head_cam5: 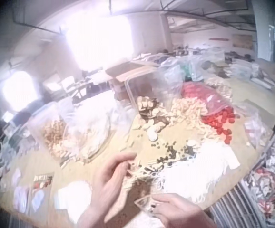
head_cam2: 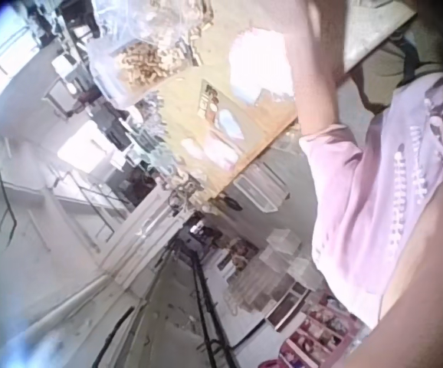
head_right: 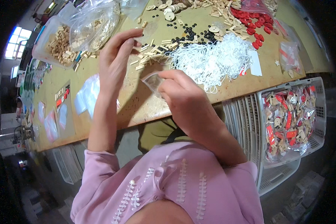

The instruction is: The person repeatedly picks small wooden pieces, black beads, and white elastic bands from a table and places them into small clear plastic bags. The person also adds red star-shaped pieces to some bags. The person seals each bag after filling it.

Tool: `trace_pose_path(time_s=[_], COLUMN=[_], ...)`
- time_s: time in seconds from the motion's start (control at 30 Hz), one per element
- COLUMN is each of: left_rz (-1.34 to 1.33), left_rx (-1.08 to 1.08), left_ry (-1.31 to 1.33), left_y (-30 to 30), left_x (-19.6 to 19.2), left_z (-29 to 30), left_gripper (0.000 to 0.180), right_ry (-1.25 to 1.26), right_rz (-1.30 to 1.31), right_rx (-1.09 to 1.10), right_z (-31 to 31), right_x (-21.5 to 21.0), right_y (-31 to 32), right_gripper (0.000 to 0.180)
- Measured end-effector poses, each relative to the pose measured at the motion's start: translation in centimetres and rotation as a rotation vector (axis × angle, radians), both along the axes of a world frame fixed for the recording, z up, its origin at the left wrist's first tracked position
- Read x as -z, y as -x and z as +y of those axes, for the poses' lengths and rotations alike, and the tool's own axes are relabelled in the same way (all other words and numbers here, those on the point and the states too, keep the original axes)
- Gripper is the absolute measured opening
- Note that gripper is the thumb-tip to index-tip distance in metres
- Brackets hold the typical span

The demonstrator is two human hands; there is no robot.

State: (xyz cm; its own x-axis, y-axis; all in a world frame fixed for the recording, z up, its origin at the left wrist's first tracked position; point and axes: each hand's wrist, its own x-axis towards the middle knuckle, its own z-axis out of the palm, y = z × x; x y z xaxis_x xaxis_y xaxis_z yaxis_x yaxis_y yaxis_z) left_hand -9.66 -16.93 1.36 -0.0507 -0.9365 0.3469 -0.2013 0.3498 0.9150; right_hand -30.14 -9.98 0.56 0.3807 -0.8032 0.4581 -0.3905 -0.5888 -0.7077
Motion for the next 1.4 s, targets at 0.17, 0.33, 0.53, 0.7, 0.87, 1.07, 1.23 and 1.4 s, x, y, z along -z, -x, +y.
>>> trace_pose_path(time_s=[0.17, 0.33, 0.53, 0.7, 0.87, 1.07, 1.23, 1.4], left_rz=[-0.879, -1.000, 0.107, -0.188, -0.023, -0.289, -0.367, -0.723], left_rx=[-0.187, -0.182, 0.267, 0.429, 0.325, 0.054, -0.086, -0.171], left_ry=[0.328, 0.126, -0.120, -0.004, -0.038, -0.092, -0.003, 0.141], left_y=[-5.8, -4.6, -1.4, 1.5, 0.0, -3.2, -0.8, 2.0], left_x=[9.9, 9.0, 2.8, -1.2, 0.3, 5.4, 9.3, 9.8], left_z=[-11.0, -10.8, -6.5, -1.8, -4.5, -12.4, -17.3, -19.5], left_gripper=[0.024, 0.019, 0.011, 0.012, 0.018, 0.017, 0.036, 0.043], right_ry=[0.082, -0.028, -0.101, -0.222, -0.260, -0.261, -0.109, -0.216], right_rz=[0.028, -0.067, -0.067, -0.036, -0.072, -0.084, -0.117, -0.178], right_rx=[0.039, 0.021, -0.079, -0.172, -0.178, -0.134, -0.123, -0.099], right_z=[-1.2, -1.5, -4.3, -5.6, -5.7, -5.4, -4.7, -3.6], right_x=[0.8, 0.9, 1.3, 0.6, 1.0, 1.4, 2.2, 1.9], right_y=[1.9, 3.4, 4.6, 4.8, 4.8, 5.0, 4.9, 4.7], right_gripper=[0.004, 0.010, 0.006, 0.006, 0.006, 0.006, 0.008, 0.013])
